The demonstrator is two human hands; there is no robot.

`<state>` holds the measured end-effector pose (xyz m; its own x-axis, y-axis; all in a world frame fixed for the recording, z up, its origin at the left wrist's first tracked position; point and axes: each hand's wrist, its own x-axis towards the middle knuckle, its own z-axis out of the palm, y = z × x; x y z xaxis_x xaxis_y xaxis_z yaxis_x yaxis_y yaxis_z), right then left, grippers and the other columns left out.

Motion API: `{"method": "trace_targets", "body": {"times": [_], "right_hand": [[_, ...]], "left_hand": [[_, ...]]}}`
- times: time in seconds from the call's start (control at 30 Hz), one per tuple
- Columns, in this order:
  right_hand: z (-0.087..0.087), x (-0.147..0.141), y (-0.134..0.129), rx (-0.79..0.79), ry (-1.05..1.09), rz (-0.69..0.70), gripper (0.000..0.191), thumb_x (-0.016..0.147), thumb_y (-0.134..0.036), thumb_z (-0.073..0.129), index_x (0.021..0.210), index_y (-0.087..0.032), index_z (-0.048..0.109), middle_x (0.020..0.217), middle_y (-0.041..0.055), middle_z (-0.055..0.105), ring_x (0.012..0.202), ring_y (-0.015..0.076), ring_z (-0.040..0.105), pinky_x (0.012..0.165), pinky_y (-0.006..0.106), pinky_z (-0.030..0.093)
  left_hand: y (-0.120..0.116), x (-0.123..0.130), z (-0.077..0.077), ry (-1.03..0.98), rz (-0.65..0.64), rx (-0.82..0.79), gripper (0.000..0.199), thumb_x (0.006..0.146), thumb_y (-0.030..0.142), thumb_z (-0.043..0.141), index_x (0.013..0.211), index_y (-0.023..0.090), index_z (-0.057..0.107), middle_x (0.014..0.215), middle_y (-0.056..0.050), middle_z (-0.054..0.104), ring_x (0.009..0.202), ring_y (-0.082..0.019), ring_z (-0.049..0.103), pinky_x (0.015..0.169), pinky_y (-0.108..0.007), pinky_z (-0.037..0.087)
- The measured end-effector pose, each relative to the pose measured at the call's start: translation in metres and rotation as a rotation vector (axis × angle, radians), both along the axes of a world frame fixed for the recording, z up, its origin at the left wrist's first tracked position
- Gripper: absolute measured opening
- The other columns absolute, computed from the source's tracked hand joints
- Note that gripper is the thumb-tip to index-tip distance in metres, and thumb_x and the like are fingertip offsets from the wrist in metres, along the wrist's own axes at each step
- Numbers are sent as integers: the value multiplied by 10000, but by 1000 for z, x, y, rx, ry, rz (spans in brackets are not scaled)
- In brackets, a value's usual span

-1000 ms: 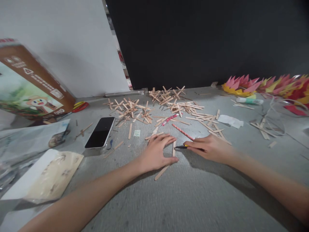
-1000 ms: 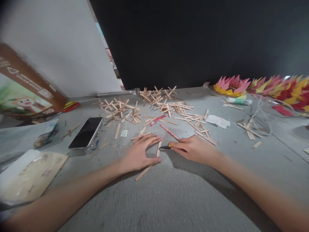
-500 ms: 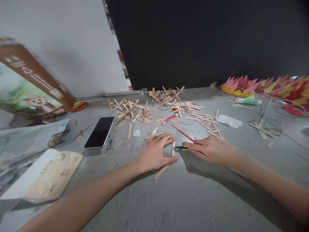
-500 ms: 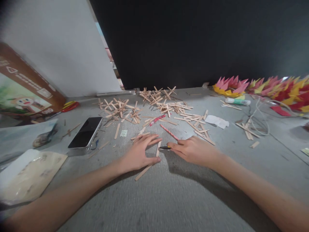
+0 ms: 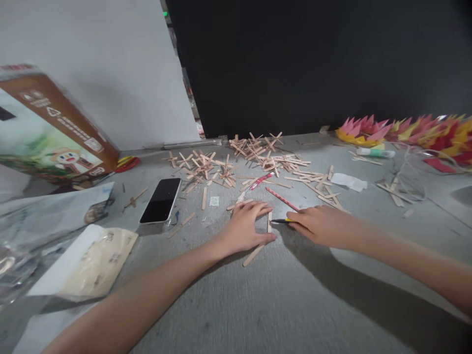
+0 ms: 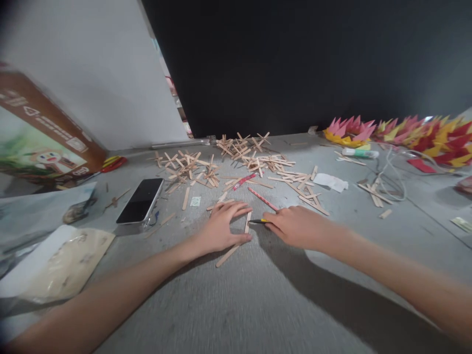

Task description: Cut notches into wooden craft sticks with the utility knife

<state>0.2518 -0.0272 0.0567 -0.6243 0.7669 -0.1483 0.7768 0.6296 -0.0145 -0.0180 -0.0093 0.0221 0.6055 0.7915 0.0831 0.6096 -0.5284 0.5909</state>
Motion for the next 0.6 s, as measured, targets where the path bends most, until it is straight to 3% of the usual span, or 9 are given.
{"method": "trace_targets", "body": {"times": [0.17,0.27,0.47,0.6], "right_hand": [[15,-5,4,-72,-74,19,323,1087,-368,402,1113,-228,692,708,51,682,581,187,632,526,283,222],[22,-11,4,-73,-107,33,355,1094,-385,419,1032,-192,709,702,60,688,592,183,640,536,281,259],[20,-17,9,46,-201,109,359,1084,-327,475,944,-164,762,694,82,726,589,191,668,559,300,335],[24,-22,16,-22,-190,68,384,1077,-350,500,886,-154,770,691,87,733,549,173,637,538,284,337]], "left_hand": [[1,1,-1,-19,-2,17,751,830,607,779,1480,299,564,1584,-51,549,1504,-319,426,1267,-504,248],[2,1,-3,-32,-1,20,776,818,602,789,1484,282,554,1564,-61,571,1496,-318,438,1266,-509,248],[3,1,-6,-18,-8,21,758,815,608,781,1467,277,583,1574,-58,559,1499,-329,433,1274,-507,240],[3,2,-4,-14,-7,14,749,816,582,787,1469,276,583,1573,-61,560,1501,-327,428,1269,-512,237]]}}
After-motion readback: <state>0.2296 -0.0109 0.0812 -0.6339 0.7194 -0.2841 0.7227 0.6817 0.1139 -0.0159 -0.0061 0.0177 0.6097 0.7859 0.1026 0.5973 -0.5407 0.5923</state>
